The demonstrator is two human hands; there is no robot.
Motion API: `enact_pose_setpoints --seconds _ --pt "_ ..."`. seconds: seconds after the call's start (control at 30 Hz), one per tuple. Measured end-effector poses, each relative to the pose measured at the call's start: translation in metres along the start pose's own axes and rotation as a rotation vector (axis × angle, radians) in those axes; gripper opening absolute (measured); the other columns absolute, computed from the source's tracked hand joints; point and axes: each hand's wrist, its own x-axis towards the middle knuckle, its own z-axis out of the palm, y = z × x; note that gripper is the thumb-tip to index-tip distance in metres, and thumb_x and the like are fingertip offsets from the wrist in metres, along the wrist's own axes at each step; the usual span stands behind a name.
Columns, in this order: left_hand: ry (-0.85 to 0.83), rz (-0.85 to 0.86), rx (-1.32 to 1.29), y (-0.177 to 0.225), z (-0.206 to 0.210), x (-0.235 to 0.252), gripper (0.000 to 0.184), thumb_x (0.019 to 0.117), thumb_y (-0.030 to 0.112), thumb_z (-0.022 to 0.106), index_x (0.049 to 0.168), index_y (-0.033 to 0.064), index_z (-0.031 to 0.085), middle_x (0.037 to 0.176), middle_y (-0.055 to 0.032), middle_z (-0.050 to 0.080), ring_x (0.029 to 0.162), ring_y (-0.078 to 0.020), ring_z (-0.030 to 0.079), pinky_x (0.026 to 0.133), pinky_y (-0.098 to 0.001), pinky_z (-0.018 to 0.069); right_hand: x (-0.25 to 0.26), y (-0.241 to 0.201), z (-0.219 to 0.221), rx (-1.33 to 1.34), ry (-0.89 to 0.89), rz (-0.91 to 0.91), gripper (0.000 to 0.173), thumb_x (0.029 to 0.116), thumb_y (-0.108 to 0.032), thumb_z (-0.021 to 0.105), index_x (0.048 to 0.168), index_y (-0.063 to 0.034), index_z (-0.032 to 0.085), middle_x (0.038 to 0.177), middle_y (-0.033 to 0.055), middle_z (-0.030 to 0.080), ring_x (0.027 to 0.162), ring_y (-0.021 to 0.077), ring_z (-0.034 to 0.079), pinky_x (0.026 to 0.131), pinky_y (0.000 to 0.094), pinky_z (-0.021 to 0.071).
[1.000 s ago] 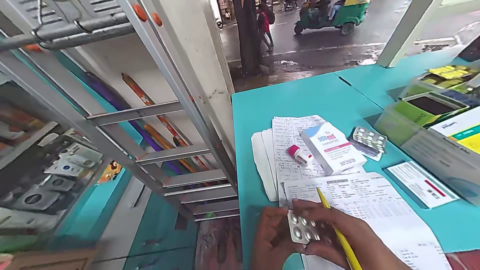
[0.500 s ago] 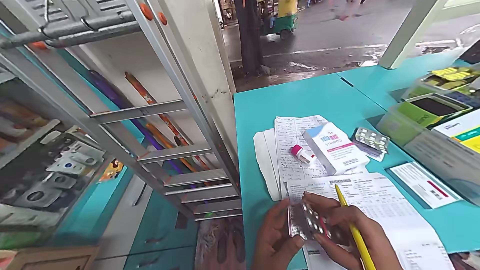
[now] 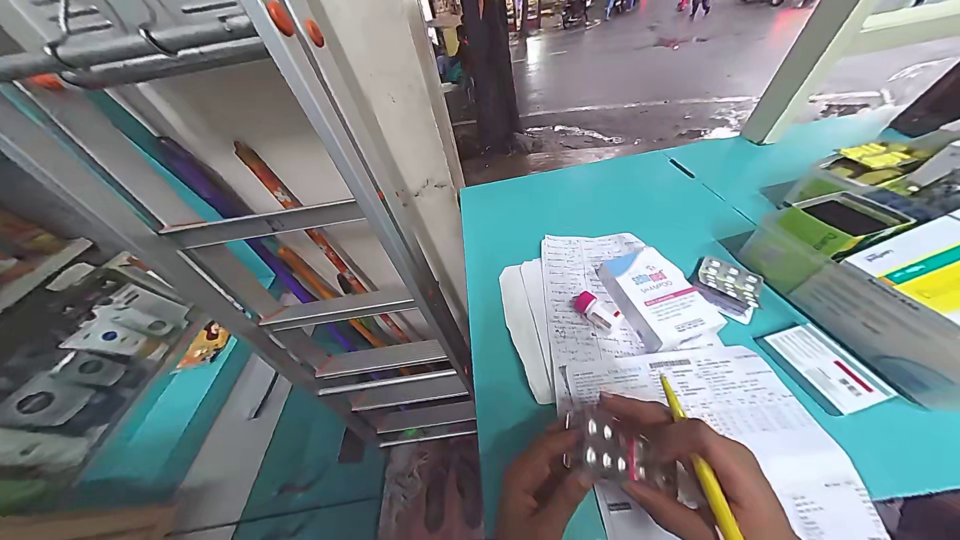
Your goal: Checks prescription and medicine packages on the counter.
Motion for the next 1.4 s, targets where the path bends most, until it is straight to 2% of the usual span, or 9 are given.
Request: enact_pose_setpoints --seconds 0.17,0.27,0.33,0.4,0.5,0.6,0.77,1.0,1.4 --pt "0.096 -0.065 -0.104 -0.002 -0.002 0.001 0.031 0.099 0.009 0.063 0.129 0.0086 0.069 0.124 -0.0013 0.072 0.11 -0.0114 0.07 0.098 -0.0346 0.0579 -0.012 -0.003 -0.027 0.036 0.2 0.015 0.021 0.105 -0.042 0.055 0.113 -0.0249 0.065 0.111 -0.0024 0.076 0.102 0.0158 0.074 0.089 0.0313 0.0615" --pt "0.267 -0.121 -0.206 0.002 0.005 0.005 0.027 0.0993 0.004 0.061 0.124 0.0089 0.072 0.12 -0.0009 0.074 0.108 -0.0121 0.071 0.099 -0.0338 0.0576 -0.024 -0.003 -0.037 0.092 0.32 0.186 0.05 0.1053 -0.061 0.033 0.108 -0.0281 0.071 0.082 -0.0104 0.074 0.069 0.0022 0.07 0.063 0.0179 0.0577" --pt "0.344 -0.172 -0.285 0.008 0.011 0.008 0.032 0.101 -0.004 0.052 0.126 0.0055 0.068 0.119 -0.0008 0.074 0.108 -0.013 0.072 0.099 -0.0338 0.0582 -0.032 0.0 -0.04 0.193 0.32 0.306 0.061 0.1019 -0.069 0.029 0.116 -0.0286 0.073 0.079 -0.0108 0.073 0.064 -0.0006 0.066 0.06 0.0158 0.0541" --pt "0.363 -0.213 -0.342 0.012 0.013 0.01 0.036 0.1018 -0.007 0.046 0.134 0.0008 0.06 0.125 -0.0022 0.071 0.112 -0.0149 0.07 0.101 -0.0364 0.0572 -0.037 0.005 -0.036 0.211 0.335 0.374 0.057 0.1032 -0.065 0.033 0.122 -0.0277 0.072 0.082 -0.0102 0.073 0.067 0.001 0.067 0.062 0.019 0.057" --pt "0.332 -0.231 -0.416 0.015 0.012 0.01 0.043 0.1018 -0.009 0.044 0.144 -0.0016 0.049 0.136 -0.004 0.065 0.119 -0.0169 0.067 0.104 -0.0381 0.0554 -0.042 0.008 -0.03 0.148 0.354 0.41 0.022 0.1084 -0.029 0.05 0.117 -0.021 0.069 0.088 -0.0056 0.073 0.075 0.0082 0.07 0.069 0.0277 0.0621" --pt "0.254 -0.205 -0.454 0.012 0.009 0.009 0.049 0.1019 -0.006 0.046 0.15 -0.0006 0.043 0.144 -0.0046 0.06 0.126 -0.0204 0.063 0.107 -0.044 0.0528 -0.042 0.005 -0.03 0.069 0.315 0.448 0.018 0.0946 -0.009 0.064 0.106 -0.022 0.066 0.086 -0.0103 0.071 0.075 0.006 0.071 0.069 0.0266 0.0631" --pt "0.097 -0.183 -0.449 0.005 0.003 0.007 0.065 0.1006 0.013 0.062 0.159 0.0065 0.033 0.156 -0.003 0.048 0.138 -0.0218 0.053 0.112 -0.049 0.0469 -0.043 0.009 -0.033 -0.019 0.176 0.427 0.01 0.0893 -0.012 0.07 0.096 -0.0191 0.067 0.08 -0.0089 0.07 0.066 -0.0005 0.065 0.058 0.018 0.0564" --pt "-0.01 -0.207 -0.313 0.001 0.001 0.008 0.077 0.1035 0.007 0.053 0.163 -0.0001 0.004 0.169 -0.013 0.02 0.151 -0.027 0.034 0.118 -0.0534 0.0393 -0.047 0.01 -0.029 -0.187 0.22 0.375 0.012 0.083 -0.009 0.069 0.094 -0.012 0.065 0.077 -0.0054 0.064 0.064 -0.0029 0.058 0.055 0.0131 0.0486" --pt "0.029 -0.237 -0.262 0.001 0.003 0.008 0.072 0.1023 0.001 0.05 0.161 -0.0041 0.009 0.167 -0.0166 0.022 0.149 -0.028 0.037 0.116 -0.0519 0.0423 -0.047 0.012 -0.027 -0.27 0.205 0.412 0.008 0.0806 -0.011 0.07 0.082 -0.0112 0.063 0.07 -0.0051 0.062 0.059 -0.0042 0.055 0.051 0.0121 0.0447"
